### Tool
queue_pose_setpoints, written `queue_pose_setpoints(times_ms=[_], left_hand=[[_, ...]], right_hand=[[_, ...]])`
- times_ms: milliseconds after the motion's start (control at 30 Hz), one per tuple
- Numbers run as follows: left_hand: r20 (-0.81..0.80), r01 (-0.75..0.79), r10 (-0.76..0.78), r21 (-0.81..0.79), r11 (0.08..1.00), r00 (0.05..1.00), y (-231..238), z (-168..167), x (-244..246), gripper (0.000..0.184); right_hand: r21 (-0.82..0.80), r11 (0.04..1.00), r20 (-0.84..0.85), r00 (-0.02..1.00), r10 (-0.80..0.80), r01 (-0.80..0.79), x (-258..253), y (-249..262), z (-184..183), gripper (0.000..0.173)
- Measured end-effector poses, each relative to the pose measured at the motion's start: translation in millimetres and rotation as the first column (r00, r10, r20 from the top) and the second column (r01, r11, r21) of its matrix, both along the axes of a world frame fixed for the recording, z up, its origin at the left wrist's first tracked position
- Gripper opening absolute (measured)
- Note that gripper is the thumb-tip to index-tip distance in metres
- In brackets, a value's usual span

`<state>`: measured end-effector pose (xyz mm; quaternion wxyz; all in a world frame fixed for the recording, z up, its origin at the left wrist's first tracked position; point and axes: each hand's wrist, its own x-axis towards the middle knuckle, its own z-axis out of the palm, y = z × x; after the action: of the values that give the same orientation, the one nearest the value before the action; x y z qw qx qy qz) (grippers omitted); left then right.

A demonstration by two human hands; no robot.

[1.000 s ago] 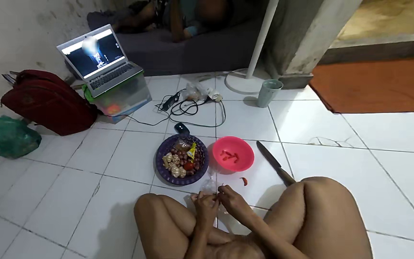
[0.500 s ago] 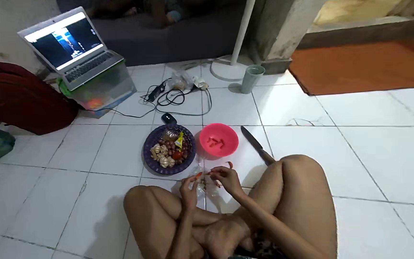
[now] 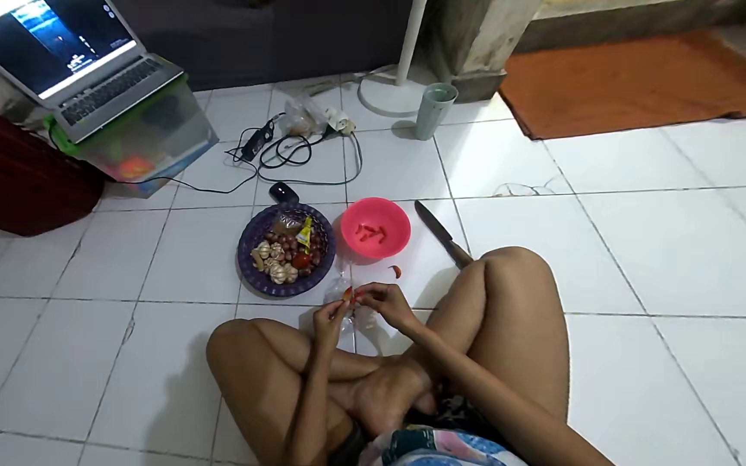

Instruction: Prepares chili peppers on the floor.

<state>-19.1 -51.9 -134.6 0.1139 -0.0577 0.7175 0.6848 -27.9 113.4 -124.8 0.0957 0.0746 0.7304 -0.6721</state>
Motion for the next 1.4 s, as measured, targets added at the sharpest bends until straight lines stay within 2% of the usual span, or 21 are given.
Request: queue_pose_setpoints(times_ms=[233,333,433,567,667,767,833,933,1000,1133,1200,1300,1400], left_hand=[[0.018,0.028,-0.028,-0.006,1.000,0.999,-2.4,-2.3,-2.5,0.016],[0.013,0.059,-0.059,-0.023,0.998,0.998,-2.4,-3.3,-2.8,0.015],[-0.046,0.108,-0.109,-0.027,0.994,0.993,-2.3,-10.5,-1.7,0.017],[-0.091,0.105,-0.108,-0.031,0.994,0.990,1.8,-11.3,-1.5,0.017],[-0.091,0.113,-0.115,-0.030,0.993,0.989,2.7,-14.0,-0.2,0.016],[-0.114,0.116,-0.116,-0.010,0.993,0.987,-0.5,-18.4,0.7,0.014],[-0.092,0.102,-0.099,0.030,0.994,0.991,-4.5,-16.6,1.1,0.012],[-0.028,0.099,-0.097,0.075,0.992,0.995,-6.3,-8.3,1.3,0.013],[-0.016,0.115,-0.114,0.074,0.991,0.993,-3.5,-4.4,1.8,0.014],[-0.087,0.180,-0.177,0.026,0.983,0.980,-1.0,-14.5,2.0,0.014],[-0.118,0.209,-0.208,-0.004,0.978,0.971,-4.2,-21.7,3.2,0.015],[-0.138,0.207,-0.206,-0.006,0.978,0.969,-7.3,-25.8,5.1,0.015],[-0.150,0.229,-0.230,-0.025,0.973,0.962,-7.2,-25.5,6.8,0.016]], right_hand=[[0.112,0.993,-0.286,0.957,0.056,-0.025,4.7,-5.5,-3.6,0.014],[0.102,0.994,-0.286,0.955,0.072,-0.044,6.3,-6.7,-4.2,0.016],[0.035,0.999,-0.170,0.985,0.020,-0.015,4.8,-4.0,-3.6,0.014],[-0.189,0.970,0.091,0.986,-0.137,0.152,5.0,-5.3,-0.6,0.012],[-0.311,0.913,0.244,0.951,-0.192,0.264,8.2,-6.8,-5.4,0.011],[-0.424,0.805,0.425,0.876,-0.228,0.415,6.0,-2.7,-8.2,0.015],[-0.441,0.774,0.458,0.856,-0.240,0.454,3.4,5.7,-8.7,0.019],[-0.441,0.834,0.394,0.907,-0.152,0.331,4.6,16.1,-5.7,0.026],[-0.409,0.895,0.307,0.950,-0.046,0.176,5.8,18.6,-5.6,0.025],[-0.215,0.969,0.150,0.977,0.153,-0.119,3.3,16.8,-4.9,0.028],[-0.144,0.974,0.132,0.972,0.192,-0.173,1.9,12.9,-2.3,0.022],[-0.051,0.969,0.050,0.968,0.245,-0.242,-0.8,9.9,-6.0,0.022],[0.050,0.973,0.014,0.975,0.224,-0.224,-2.9,8.0,-12.2,0.021]])
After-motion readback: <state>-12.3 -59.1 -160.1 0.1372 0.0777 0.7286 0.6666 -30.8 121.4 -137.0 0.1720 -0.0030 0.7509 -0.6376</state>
